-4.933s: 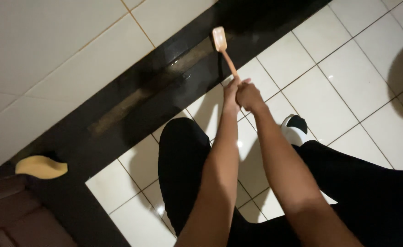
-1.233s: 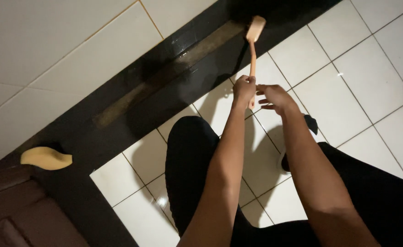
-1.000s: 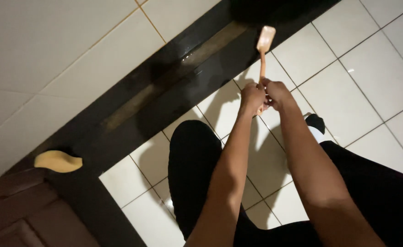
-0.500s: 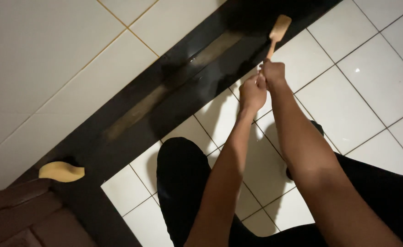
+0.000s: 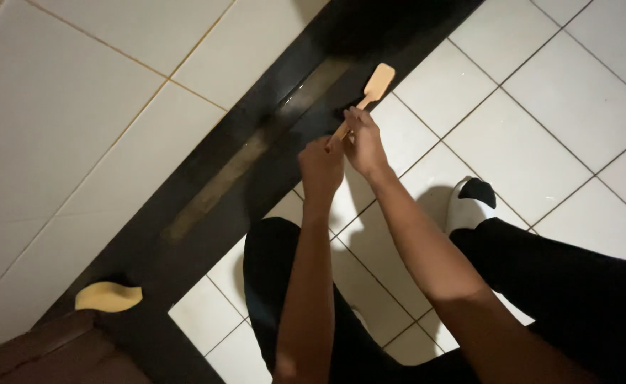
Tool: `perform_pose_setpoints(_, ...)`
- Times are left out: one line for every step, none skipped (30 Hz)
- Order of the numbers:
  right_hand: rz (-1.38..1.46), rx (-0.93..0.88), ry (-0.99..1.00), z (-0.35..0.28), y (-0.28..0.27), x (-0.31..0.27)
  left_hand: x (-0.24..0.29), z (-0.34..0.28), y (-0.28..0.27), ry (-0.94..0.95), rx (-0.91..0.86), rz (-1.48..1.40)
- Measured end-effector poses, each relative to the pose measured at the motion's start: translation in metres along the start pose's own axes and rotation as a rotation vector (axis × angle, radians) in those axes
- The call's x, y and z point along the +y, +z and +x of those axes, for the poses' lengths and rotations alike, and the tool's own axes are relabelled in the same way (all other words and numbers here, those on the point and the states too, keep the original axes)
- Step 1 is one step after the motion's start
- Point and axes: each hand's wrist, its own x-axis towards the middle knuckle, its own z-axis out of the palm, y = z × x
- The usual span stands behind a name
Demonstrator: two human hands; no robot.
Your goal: The person scrubs a dark tiled floor area next to a wooden door using a sponge and a brush. They scrub the floor with the sponge, then switch to a brush to scrub the floor and the grout lines between the tiles.
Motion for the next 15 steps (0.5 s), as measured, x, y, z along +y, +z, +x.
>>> perform_pose_setpoints(0.140,0.018,0.150,0.001,-0.009,-0.021,-0.001,0.001,0.007,0.278,0.108,0.273)
perform_pose_setpoints(0.283,0.033,0.306,-0.001,-0.018,-0.041,-0.003,-0.001,0.013,0.553,0.213,0.547)
perform_pose_setpoints(0.284,0.036,0.310,0.018,-0.012,0.003,-0.003,0.008,0.030,0.554,0.208,0.546)
perform_pose_setpoints(0.103,0.025,0.125,0.035,-0.006,0.048,-0.004,0.016,0.046,0.496,0.084,0.426)
perform_pose_setpoints(-0.078,0.013,-0.059,0.053,0.000,0.093,-0.005,0.024,0.062,0.434,-0.039,0.306)
perform_pose_setpoints(-0.074,0.010,-0.059,0.067,-0.005,0.110,0.004,0.036,0.072,0.432,-0.039,0.310)
perform_pose_setpoints(-0.204,0.067,-0.240,0.081,-0.011,0.127,0.012,0.048,0.083,0.325,-0.008,0.051)
perform_pose_setpoints(-0.334,0.121,-0.418,0.093,-0.016,0.144,0.021,0.058,0.094,0.214,0.020,-0.208)
perform_pose_setpoints(-0.331,0.118,-0.415,0.091,-0.022,0.128,0.018,0.065,0.098,0.210,0.019,-0.205)
perform_pose_setpoints(-0.265,0.071,-0.248,0.092,-0.030,0.112,0.017,0.074,0.104,0.432,0.184,-0.018)
perform_pose_setpoints(-0.196,0.022,-0.082,0.093,-0.039,0.096,0.017,0.083,0.109,0.653,0.345,0.173)
perform_pose_setpoints(-0.197,0.028,-0.083,0.091,-0.034,0.105,0.011,0.081,0.105,0.658,0.345,0.172)
perform_pose_setpoints(-0.307,0.007,-0.180,0.089,-0.029,0.115,0.005,0.079,0.101,0.698,0.320,0.340)
perform_pose_setpoints(-0.412,-0.017,-0.282,0.089,-0.021,0.123,-0.003,0.078,0.094,0.732,0.298,0.514)
perform_pose_setpoints(-0.410,-0.015,-0.286,0.070,-0.019,0.091,-0.014,0.075,0.091,0.733,0.301,0.517)
